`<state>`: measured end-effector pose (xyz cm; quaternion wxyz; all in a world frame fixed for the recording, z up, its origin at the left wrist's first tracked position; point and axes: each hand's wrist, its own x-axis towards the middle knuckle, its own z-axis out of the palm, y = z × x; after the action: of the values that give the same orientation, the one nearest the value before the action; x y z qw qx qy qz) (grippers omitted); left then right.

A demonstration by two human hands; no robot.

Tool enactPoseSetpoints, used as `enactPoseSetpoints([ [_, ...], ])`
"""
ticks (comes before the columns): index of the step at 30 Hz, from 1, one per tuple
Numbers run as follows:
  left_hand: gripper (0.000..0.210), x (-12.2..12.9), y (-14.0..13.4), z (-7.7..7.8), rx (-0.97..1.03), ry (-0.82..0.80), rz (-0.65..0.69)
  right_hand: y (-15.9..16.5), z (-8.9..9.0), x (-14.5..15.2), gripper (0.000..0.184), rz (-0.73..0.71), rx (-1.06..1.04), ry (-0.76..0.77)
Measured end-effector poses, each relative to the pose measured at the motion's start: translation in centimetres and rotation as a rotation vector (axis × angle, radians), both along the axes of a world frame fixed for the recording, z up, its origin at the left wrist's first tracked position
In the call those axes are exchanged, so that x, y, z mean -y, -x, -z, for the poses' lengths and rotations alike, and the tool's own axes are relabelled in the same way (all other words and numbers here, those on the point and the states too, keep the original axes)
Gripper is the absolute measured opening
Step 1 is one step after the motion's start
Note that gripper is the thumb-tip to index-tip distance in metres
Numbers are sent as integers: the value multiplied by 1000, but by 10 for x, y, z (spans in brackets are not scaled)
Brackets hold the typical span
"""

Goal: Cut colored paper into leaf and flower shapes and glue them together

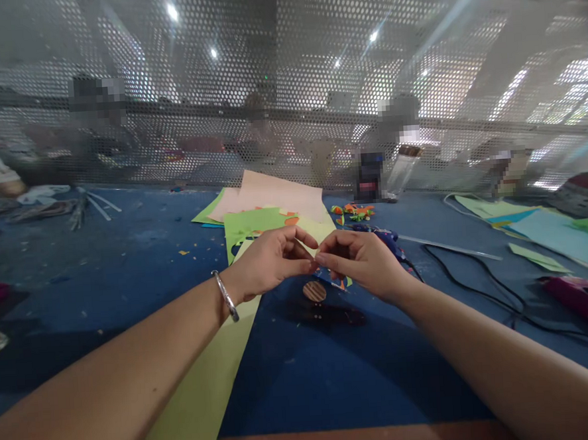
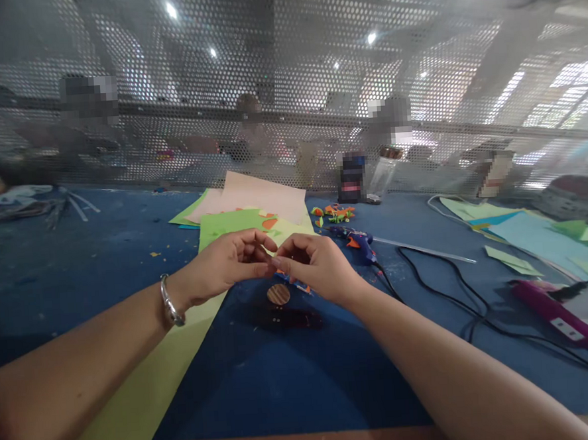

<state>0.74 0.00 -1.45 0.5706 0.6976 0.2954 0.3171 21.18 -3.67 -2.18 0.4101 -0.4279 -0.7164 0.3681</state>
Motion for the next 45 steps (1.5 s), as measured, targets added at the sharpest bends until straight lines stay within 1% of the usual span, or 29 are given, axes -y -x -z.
enactPoseSetpoints([
  [2, 30, -1, 2, -2, 7, 38, -75, -2, 1, -2, 24, 20, 70, -8],
  [3, 28, -3, 3, -4, 11, 40, -128, -4, 2, -3, 22, 44, 141, -26],
  [4, 26, -4, 4, -5, 20, 33, -189, -4, 3, -4, 19, 71, 240, -55],
  [7, 21, -10, 8, -8, 53, 22, -380, -5, 6, -6, 8, 136, 626, -144],
  [9, 20, -13, 8, -9, 68, 30, -477, -4, 7, -6, 5, 133, 803, -136],
  [11, 20, -15, 8, -9, 78, 37, -527, -3, 6, -5, 6, 123, 885, -106],
  [15, 21, -19, 8, -6, 107, 39, -541, -4, 2, -4, 6, 152, 967, -86],
  [18, 21, -24, 11, -3, 132, 49, -574, -8, 0, -6, 4, 192, 954, -91],
  [21, 19, -28, 13, -1, 154, 81, -598, -10, 0, -7, 6, 166, 941, -83],
  [25, 16, -29, 13, 0, 168, 115, -565, -9, 2, -6, 4, 133, 919, -67],
  [29, 16, -26, 11, 0, 152, 120, -513, -9, 5, -7, 11, 179, 908, -58],
  [34, 17, -21, 6, 2, 120, 114, -476, -8, 6, -7, 15, 234, 991, -43],
  [38, 17, -17, 2, 5, 91, 69, -436, -6, 7, -6, 17, 259, 1029, -38],
  [40, 16, -15, 0, 5, 90, 62, -418, -6, 7, -6, 20, 270, 1046, -39],
  [43, 13, -14, 1, 2, 100, 103, -431, -8, 6, -7, 26, 280, 1059, -29],
  [45, 12, -15, 2, 1, 106, 142, -461, -10, 3, -8, 23, 290, 1038, -26],
])
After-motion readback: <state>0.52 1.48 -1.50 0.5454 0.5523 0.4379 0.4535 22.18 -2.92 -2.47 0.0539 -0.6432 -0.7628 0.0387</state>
